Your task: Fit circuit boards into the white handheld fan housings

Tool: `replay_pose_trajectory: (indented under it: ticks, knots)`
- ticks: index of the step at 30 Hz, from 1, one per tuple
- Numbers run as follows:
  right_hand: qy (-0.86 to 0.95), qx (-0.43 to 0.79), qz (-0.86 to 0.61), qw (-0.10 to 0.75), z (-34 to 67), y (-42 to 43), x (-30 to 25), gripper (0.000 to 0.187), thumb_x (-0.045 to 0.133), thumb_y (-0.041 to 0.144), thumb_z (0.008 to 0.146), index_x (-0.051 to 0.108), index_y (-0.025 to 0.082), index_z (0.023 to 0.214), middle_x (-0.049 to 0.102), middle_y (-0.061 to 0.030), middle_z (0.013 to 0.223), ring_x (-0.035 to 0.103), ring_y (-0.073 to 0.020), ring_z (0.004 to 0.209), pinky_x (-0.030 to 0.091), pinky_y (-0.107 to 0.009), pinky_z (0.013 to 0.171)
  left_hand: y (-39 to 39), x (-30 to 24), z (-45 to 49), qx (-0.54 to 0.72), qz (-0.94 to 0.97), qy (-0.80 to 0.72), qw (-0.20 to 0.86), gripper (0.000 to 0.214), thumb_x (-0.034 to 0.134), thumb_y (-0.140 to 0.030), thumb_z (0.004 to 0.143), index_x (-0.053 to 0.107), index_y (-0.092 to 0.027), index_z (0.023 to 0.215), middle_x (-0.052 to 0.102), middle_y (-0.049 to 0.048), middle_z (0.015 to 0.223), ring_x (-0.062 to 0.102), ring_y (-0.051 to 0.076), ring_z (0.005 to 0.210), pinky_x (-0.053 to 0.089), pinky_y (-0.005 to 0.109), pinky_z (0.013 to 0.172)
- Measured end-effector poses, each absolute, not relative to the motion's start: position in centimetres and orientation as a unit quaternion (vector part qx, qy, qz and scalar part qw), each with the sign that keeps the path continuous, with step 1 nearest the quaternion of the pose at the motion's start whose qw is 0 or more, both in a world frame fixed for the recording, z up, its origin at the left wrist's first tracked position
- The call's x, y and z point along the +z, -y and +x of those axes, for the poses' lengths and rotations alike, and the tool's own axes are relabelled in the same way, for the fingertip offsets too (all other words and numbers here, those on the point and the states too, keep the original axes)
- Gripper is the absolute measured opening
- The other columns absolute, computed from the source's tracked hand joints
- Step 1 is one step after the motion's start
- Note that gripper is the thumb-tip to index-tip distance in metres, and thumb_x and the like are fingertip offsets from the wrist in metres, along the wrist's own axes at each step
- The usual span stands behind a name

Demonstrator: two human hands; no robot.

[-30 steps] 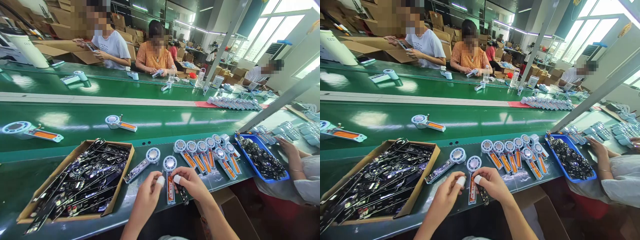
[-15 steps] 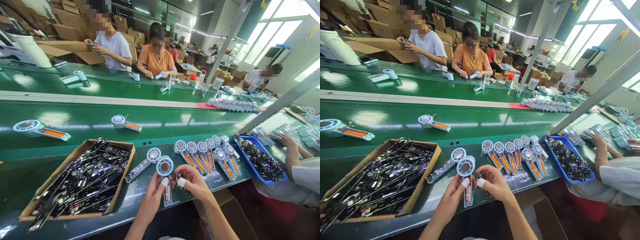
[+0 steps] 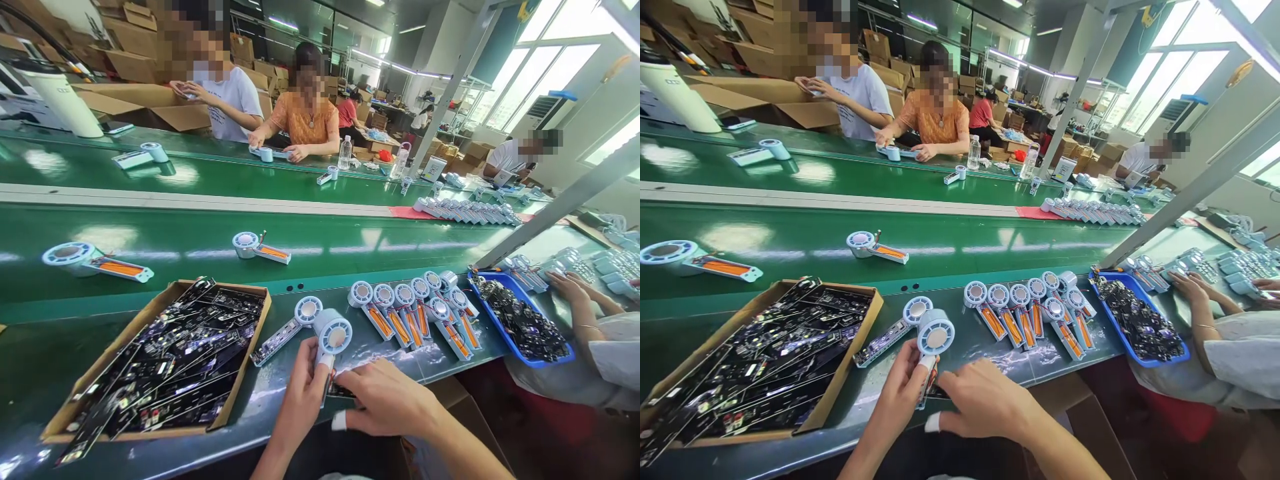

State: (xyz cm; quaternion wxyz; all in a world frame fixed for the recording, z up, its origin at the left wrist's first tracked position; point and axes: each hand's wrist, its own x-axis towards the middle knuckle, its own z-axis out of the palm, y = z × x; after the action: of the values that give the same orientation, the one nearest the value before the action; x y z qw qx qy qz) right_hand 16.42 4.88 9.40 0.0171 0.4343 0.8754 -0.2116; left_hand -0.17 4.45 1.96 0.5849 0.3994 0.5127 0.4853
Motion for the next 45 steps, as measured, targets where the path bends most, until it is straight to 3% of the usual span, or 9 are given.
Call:
replay_pose_trajectory:
  ticks: [4, 8, 13, 21, 26, 31, 36, 40, 45]
  knots:
    - [-0.848, -0.348, 0.393, -0.075, 15.9, -5.6, 8.1, 0.010, 0.056, 0.019, 0.091, 0.062, 0.019, 0.083, 0.066, -0.0003, 0.068, 0.059, -0.0146, 0.059, 0.034, -0.023, 0.058, -4.1, 1.2, -0.4, 0.465, 0.353, -0.488, 0.649, 0.037, 0.058, -0.043, 0.088, 0.059, -0.023, 0.119, 0.072, 0.0026, 0.105, 0.066, 0.019, 0.086, 0.052, 0.028, 0.072]
    - [-0.682, -0.554, 0.419, -0.229, 15.4, -5.5, 5.5, 0.042, 0.047, 0.045, 0.100, 0.049, 0.020, 0.067, 0.048, 0.0059, 0.049, 0.043, -0.0084, 0.044, 0.033, -0.020, 0.050, -3.8, 0.7, -0.6, 0.477, 0.285, -0.415, 0.720, 0.044, 0.056, -0.049, 0.089, 0.058, -0.023, 0.124, 0.072, 0.0048, 0.110, 0.068, 0.023, 0.095, 0.053, 0.032, 0.078]
    - [-0.539, -0.643, 0.441, -0.318, 14.7, -4.9, 4.0, 0.057, 0.049, 0.071, 0.093, 0.044, 0.021, 0.066, 0.038, 0.0087, 0.045, 0.029, -0.0059, 0.040, 0.023, -0.020, 0.041, -3.1, 0.9, 0.1, 0.512, 0.300, -0.407, 0.694, 0.045, 0.068, -0.034, 0.082, 0.058, -0.023, 0.124, 0.069, 0.0074, 0.123, 0.063, 0.027, 0.117, 0.049, 0.035, 0.096]
    - [-0.518, -0.583, 0.488, -0.391, 14.3, -3.7, 4.5, 0.047, 0.057, 0.059, 0.095, 0.052, 0.019, 0.070, 0.044, 0.0072, 0.051, 0.033, -0.0067, 0.044, 0.025, -0.020, 0.043, -3.1, 0.8, 1.0, 0.509, 0.369, -0.497, 0.598, 0.039, 0.067, -0.046, 0.084, 0.060, -0.023, 0.115, 0.071, 0.0048, 0.097, 0.067, 0.021, 0.088, 0.054, 0.032, 0.082]
    - [-0.591, -0.437, 0.521, -0.434, 14.3, -1.4, 4.2, 0.029, 0.057, 0.044, 0.099, 0.062, 0.019, 0.113, 0.066, -0.0001, 0.076, 0.057, -0.0128, 0.063, 0.045, -0.022, 0.059, -3.7, 1.3, 0.9, 0.507, 0.401, -0.540, 0.539, 0.017, 0.056, -0.039, 0.089, 0.061, -0.024, 0.095, 0.060, -0.0031, 0.073, 0.053, 0.015, 0.061, 0.048, 0.026, 0.061]
    - [-0.619, -0.305, 0.561, -0.456, 14.0, -0.8, 1.8, 0.030, 0.051, 0.031, 0.101, 0.064, 0.024, 0.127, 0.074, -0.0092, 0.116, 0.072, -0.0216, 0.099, 0.057, -0.030, 0.085, -4.2, 1.1, 0.9, 0.474, 0.413, -0.570, 0.529, 0.025, 0.053, -0.036, 0.090, 0.059, -0.024, 0.110, 0.069, 0.0016, 0.092, 0.063, 0.019, 0.077, 0.051, 0.030, 0.074]
    - [-0.662, -0.195, 0.584, -0.426, 12.8, -1.4, 0.0, 0.042, 0.040, 0.022, 0.102, 0.057, 0.023, 0.141, 0.073, -0.0137, 0.119, 0.072, -0.0256, 0.103, 0.060, -0.036, 0.085, -3.8, 0.2, 1.4, 0.477, 0.381, -0.542, 0.577, 0.044, 0.049, -0.043, 0.095, 0.049, -0.025, 0.134, 0.058, 0.0109, 0.143, 0.052, 0.027, 0.135, 0.046, 0.036, 0.104]
    - [-0.732, -0.125, 0.600, -0.298, 12.2, -1.6, 0.7, 0.056, 0.037, 0.016, 0.100, 0.041, 0.022, 0.155, 0.074, -0.0126, 0.101, 0.072, -0.0239, 0.077, 0.059, -0.031, 0.064, -3.4, 0.4, 2.2, 0.506, 0.378, -0.564, 0.532, 0.049, 0.044, -0.045, 0.098, 0.041, -0.023, 0.141, 0.048, 0.0139, 0.153, 0.043, 0.028, 0.143, 0.037, 0.042, 0.115]
    - [-0.787, -0.059, 0.606, -0.103, 12.1, -1.5, 2.0, 0.071, 0.048, 0.011, 0.092, 0.028, 0.020, 0.160, 0.071, -0.0075, 0.081, 0.069, -0.0236, 0.064, 0.055, -0.029, 0.058, -3.5, 0.1, 2.3, 0.496, 0.355, -0.550, 0.570, 0.049, 0.045, -0.048, 0.098, 0.042, -0.023, 0.141, 0.051, 0.0143, 0.152, 0.046, 0.029, 0.142, 0.039, 0.044, 0.114]
